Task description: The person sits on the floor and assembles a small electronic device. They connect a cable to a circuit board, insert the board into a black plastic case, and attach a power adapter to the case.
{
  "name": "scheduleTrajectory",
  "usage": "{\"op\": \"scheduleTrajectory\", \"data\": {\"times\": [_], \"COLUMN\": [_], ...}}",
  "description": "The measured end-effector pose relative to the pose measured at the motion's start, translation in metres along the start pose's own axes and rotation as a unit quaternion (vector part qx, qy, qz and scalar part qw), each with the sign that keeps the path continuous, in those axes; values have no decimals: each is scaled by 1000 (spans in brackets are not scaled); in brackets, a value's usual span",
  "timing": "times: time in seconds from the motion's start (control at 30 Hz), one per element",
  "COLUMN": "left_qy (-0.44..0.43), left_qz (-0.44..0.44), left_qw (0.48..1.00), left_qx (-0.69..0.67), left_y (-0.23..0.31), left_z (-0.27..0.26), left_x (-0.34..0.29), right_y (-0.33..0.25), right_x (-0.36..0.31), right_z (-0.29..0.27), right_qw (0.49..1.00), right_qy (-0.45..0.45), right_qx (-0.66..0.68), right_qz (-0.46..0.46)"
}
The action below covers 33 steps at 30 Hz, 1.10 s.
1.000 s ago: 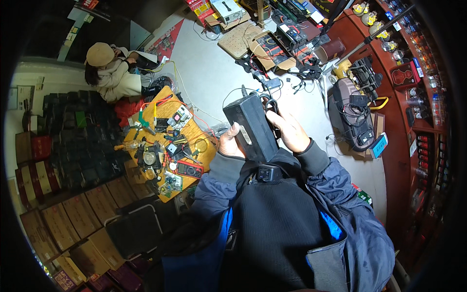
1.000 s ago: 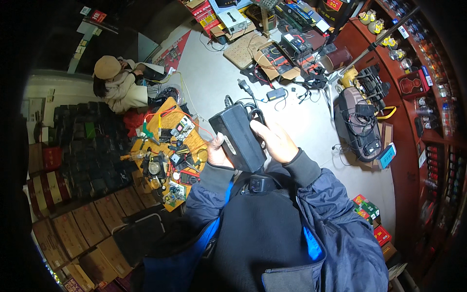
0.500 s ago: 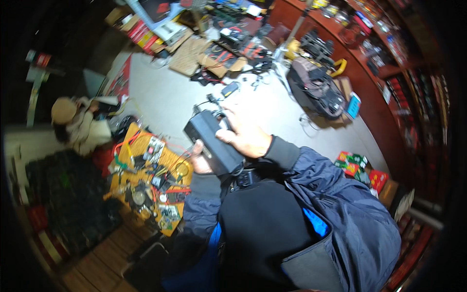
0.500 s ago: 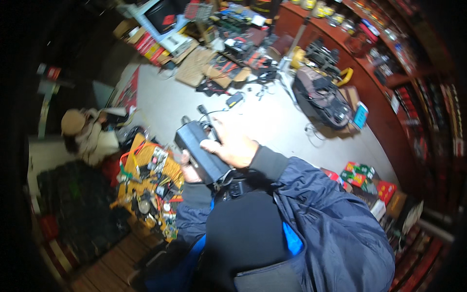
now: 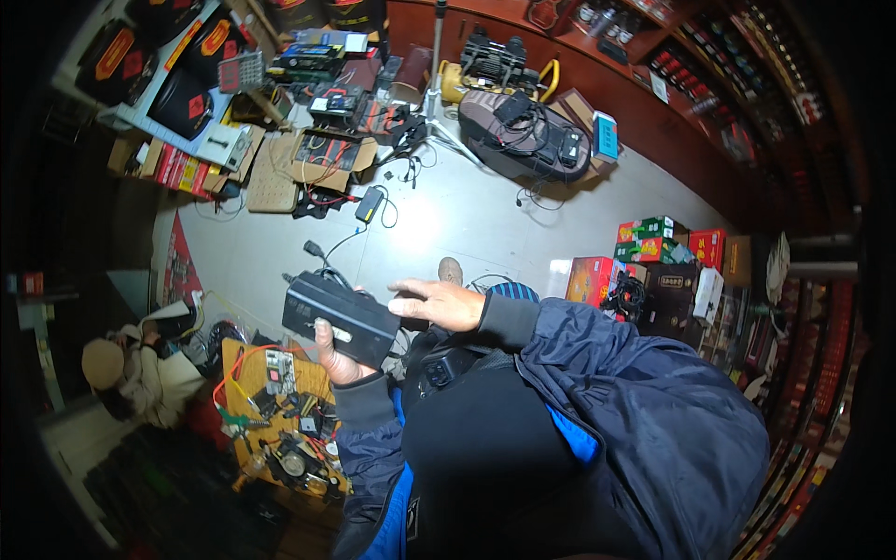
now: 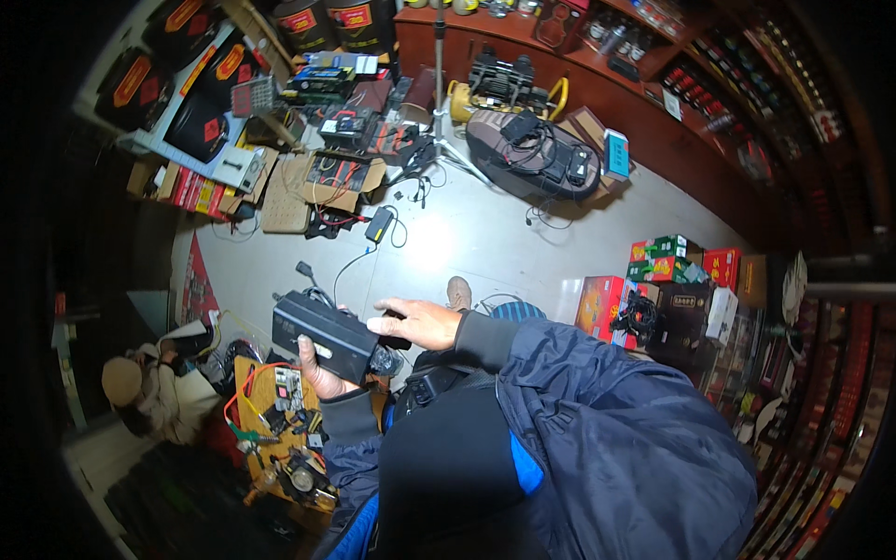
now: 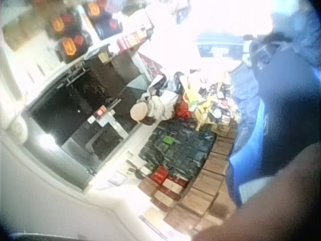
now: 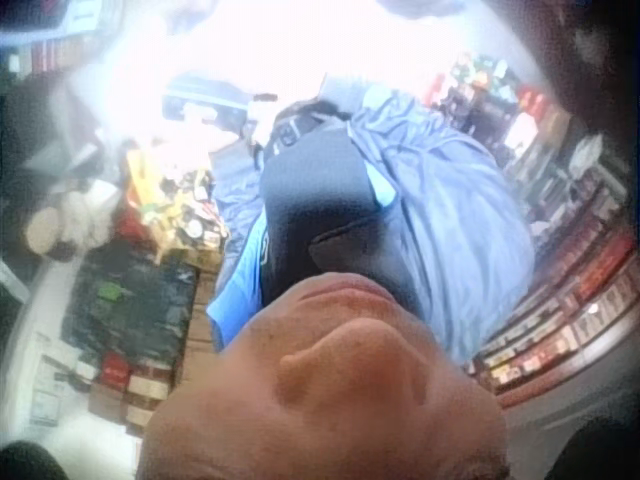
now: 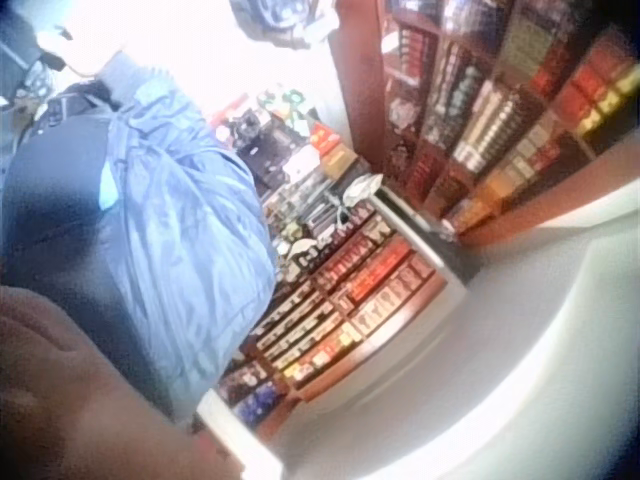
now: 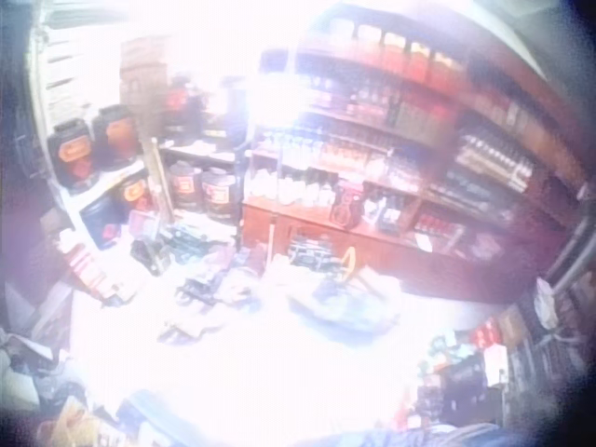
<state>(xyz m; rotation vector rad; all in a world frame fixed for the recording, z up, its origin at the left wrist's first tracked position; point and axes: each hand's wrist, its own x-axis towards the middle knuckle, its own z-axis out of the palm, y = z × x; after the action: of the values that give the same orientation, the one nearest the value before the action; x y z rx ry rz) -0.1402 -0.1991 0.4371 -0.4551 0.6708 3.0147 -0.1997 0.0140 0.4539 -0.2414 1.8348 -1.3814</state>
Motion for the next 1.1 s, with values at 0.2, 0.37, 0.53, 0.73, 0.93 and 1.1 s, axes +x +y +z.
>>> {"op": "scheduleTrajectory", "data": {"times": [0.2,0.37,0.53,0.73,0.93,1.1], "left_qy": [-65,-9,-86,-52,11,40], "left_qz": [-51,-67,-79,-64,-67,-81], "left_qw": [995,997,993,996,992,990], "left_qx": [-49,-28,-21,47,109,105], "left_y": [3,6,10,8,5,1], "left_z": [8,15,13,21,30,39], "left_x": [18,29,47,66,93,112], "right_y": [12,19,21,12,-5,-26], "right_x": [3,14,25,46,62,69], "right_z": [-3,-16,-21,-42,-72,-99], "right_qw": [979,956,958,952,953,977], "right_qy": [-102,-164,-112,-95,-37,-10], "right_qx": [176,244,259,289,291,178], "right_qz": [-11,-7,-53,-40,-69,-115]}}
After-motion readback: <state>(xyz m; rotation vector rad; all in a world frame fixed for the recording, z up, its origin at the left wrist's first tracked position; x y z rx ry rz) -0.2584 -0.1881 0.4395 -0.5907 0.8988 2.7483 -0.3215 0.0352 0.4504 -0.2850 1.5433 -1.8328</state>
